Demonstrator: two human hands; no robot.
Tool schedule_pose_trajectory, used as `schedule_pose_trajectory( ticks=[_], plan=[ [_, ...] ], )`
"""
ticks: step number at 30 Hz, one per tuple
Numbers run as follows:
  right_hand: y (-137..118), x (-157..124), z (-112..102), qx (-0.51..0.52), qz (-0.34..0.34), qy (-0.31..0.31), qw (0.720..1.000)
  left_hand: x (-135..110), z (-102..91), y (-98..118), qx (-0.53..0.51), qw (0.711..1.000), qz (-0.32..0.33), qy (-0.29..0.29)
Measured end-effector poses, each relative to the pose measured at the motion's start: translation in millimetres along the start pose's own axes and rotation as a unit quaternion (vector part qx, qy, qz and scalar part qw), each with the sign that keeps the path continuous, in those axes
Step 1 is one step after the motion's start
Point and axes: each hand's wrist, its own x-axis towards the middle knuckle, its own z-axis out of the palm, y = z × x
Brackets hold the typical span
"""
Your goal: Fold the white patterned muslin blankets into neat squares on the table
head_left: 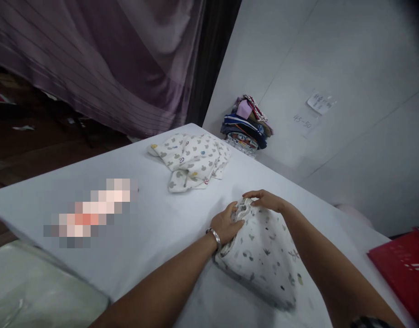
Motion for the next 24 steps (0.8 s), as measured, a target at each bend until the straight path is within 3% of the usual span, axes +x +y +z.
schedule_pose_trajectory(
  ticks=[24],
  plan=[
    [-4.1, -6.7, -2.1, 0.09, 0.022, -0.073, 0.993, -2.2, -6.1, 3.9, -0.013, 0.999, 0.035, -0.034]
  ],
)
